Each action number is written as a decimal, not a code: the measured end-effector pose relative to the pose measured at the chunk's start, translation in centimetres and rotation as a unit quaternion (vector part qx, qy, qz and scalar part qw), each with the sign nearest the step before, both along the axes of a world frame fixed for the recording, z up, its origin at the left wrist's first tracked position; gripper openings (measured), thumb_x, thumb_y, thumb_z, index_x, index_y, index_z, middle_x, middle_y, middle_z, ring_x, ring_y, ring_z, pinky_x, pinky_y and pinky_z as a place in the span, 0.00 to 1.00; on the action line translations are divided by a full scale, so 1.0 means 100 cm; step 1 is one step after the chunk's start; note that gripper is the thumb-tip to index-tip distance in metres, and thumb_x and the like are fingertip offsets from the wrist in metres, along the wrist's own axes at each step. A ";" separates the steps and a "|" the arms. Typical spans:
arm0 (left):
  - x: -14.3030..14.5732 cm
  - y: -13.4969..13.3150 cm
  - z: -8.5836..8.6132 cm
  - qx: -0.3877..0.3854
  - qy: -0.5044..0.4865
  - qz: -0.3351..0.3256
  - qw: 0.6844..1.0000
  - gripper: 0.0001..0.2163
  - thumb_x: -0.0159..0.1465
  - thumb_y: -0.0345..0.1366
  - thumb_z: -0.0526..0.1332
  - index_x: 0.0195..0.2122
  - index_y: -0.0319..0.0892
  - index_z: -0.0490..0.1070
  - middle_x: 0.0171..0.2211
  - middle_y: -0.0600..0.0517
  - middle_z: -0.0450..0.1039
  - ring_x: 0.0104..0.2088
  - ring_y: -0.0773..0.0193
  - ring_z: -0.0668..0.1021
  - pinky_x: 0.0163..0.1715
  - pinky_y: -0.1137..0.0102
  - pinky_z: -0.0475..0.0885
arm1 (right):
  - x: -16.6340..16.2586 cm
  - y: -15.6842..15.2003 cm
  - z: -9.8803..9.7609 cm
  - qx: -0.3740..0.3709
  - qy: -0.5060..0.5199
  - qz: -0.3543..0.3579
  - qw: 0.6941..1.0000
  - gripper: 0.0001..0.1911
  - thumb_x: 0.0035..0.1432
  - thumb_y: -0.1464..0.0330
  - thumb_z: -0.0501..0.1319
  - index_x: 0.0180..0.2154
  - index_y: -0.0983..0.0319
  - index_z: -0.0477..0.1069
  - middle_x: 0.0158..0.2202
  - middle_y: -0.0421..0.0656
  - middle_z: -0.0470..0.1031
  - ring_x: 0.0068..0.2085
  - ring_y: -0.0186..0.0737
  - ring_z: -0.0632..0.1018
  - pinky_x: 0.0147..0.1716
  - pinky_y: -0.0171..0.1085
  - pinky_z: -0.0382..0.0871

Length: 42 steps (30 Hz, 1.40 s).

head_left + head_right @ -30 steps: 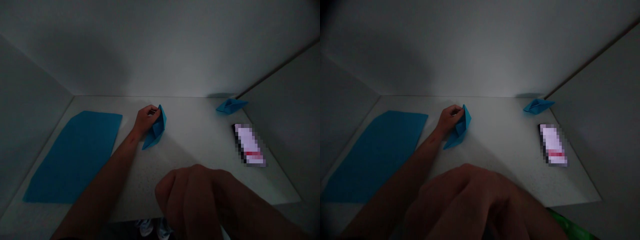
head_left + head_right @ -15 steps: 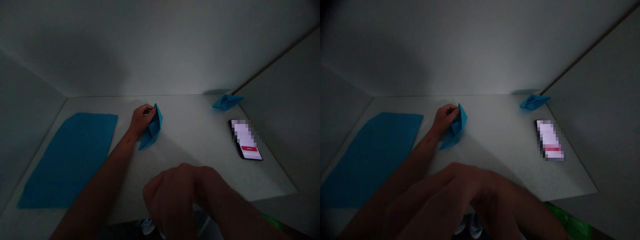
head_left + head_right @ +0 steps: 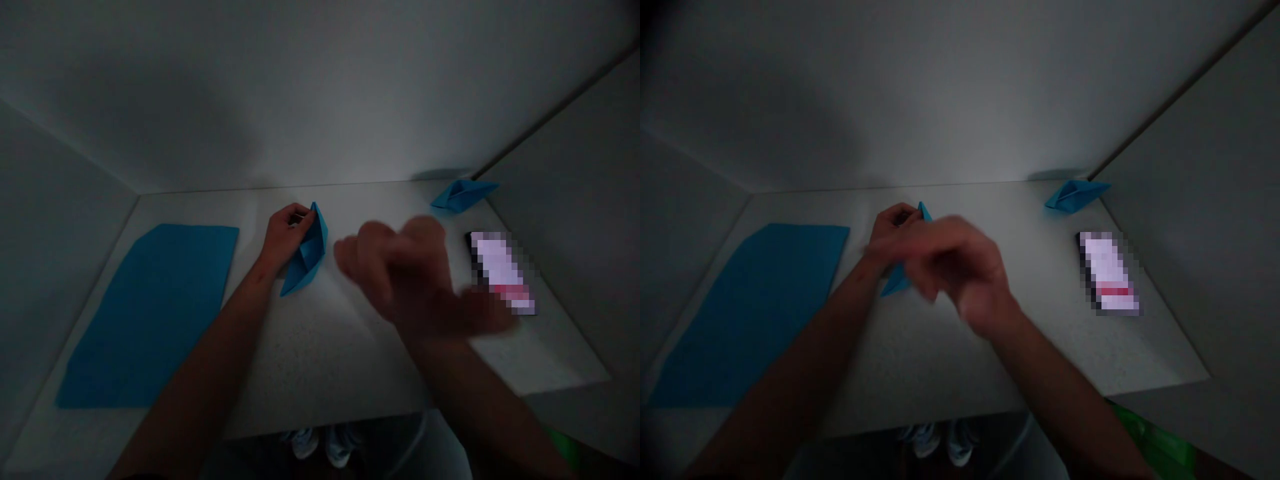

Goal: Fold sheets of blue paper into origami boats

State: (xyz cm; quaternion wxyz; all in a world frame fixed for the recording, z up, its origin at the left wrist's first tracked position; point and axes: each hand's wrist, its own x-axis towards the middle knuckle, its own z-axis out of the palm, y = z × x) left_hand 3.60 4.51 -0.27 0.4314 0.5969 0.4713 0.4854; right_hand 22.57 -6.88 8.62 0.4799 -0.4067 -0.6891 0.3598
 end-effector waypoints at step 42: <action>0.002 0.001 0.003 0.024 -0.068 -0.025 0.997 0.25 0.59 0.60 0.74 0.36 0.46 0.67 0.37 0.53 0.71 0.38 0.64 0.76 0.33 0.71 0.74 | 0.040 0.114 -0.095 -0.073 0.104 0.002 0.992 0.18 0.62 0.60 0.70 0.52 0.51 0.71 0.28 0.33 0.61 0.25 0.35 0.63 0.25 0.36 0.63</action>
